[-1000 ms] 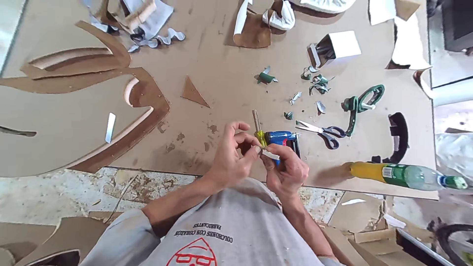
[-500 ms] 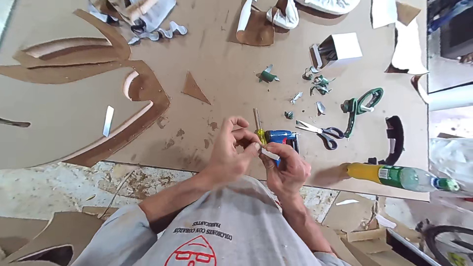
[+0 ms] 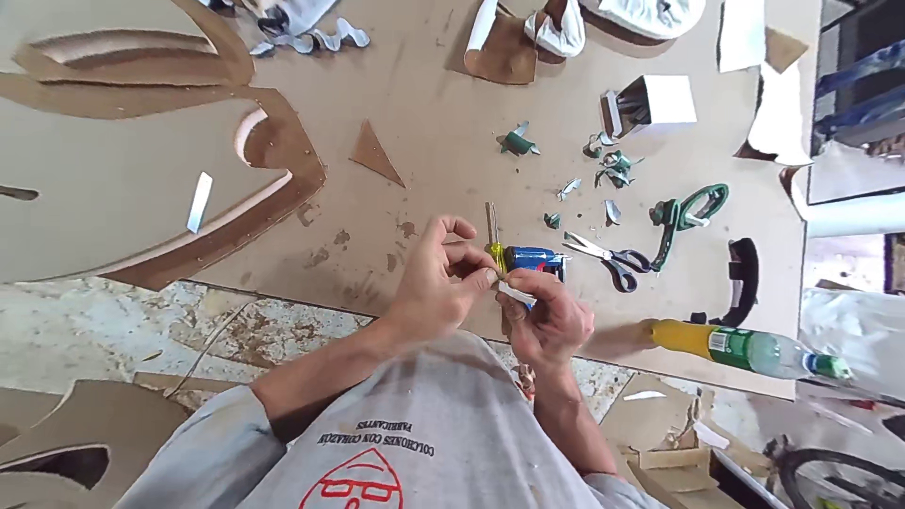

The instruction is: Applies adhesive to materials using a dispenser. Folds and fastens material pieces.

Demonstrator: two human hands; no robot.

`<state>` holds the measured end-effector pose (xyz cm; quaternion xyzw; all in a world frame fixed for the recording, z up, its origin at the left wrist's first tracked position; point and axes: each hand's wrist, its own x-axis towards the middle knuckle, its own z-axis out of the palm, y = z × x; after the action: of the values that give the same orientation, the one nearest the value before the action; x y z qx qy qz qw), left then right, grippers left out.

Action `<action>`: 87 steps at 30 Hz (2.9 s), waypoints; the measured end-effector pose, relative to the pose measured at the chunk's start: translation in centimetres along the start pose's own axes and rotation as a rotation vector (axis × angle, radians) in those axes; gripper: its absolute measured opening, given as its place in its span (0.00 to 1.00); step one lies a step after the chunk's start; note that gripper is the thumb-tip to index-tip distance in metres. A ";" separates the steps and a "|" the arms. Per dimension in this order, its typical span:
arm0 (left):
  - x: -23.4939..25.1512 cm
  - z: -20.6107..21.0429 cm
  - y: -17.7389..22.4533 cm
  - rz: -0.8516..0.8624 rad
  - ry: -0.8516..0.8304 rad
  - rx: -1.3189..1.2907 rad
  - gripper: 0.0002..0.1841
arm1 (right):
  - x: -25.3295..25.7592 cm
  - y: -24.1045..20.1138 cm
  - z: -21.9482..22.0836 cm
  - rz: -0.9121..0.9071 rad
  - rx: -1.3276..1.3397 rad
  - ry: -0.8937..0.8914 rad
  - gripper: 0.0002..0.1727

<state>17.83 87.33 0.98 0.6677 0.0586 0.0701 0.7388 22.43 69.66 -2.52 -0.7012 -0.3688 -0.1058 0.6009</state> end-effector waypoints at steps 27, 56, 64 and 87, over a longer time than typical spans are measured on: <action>-12.6 -19.1 -7.0 -0.249 0.321 0.823 0.30 | 0.8 2.7 -2.3 0.093 0.405 0.018 0.13; -26.8 -21.9 -19.8 -1.103 0.588 0.600 0.27 | -2.1 3.6 0.8 0.394 0.389 -0.244 0.11; -25.5 -21.5 -16.5 -0.926 0.372 0.996 0.23 | -3.1 3.6 1.6 0.435 0.422 -0.206 0.10; -2.7 -4.3 -6.7 0.318 -0.176 0.533 0.18 | -4.1 2.0 2.5 0.423 0.244 -0.088 0.30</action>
<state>14.56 90.34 -6.12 0.8419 -0.0942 0.1090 0.5200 20.10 70.34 -7.17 -0.6891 -0.2499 0.0983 0.6731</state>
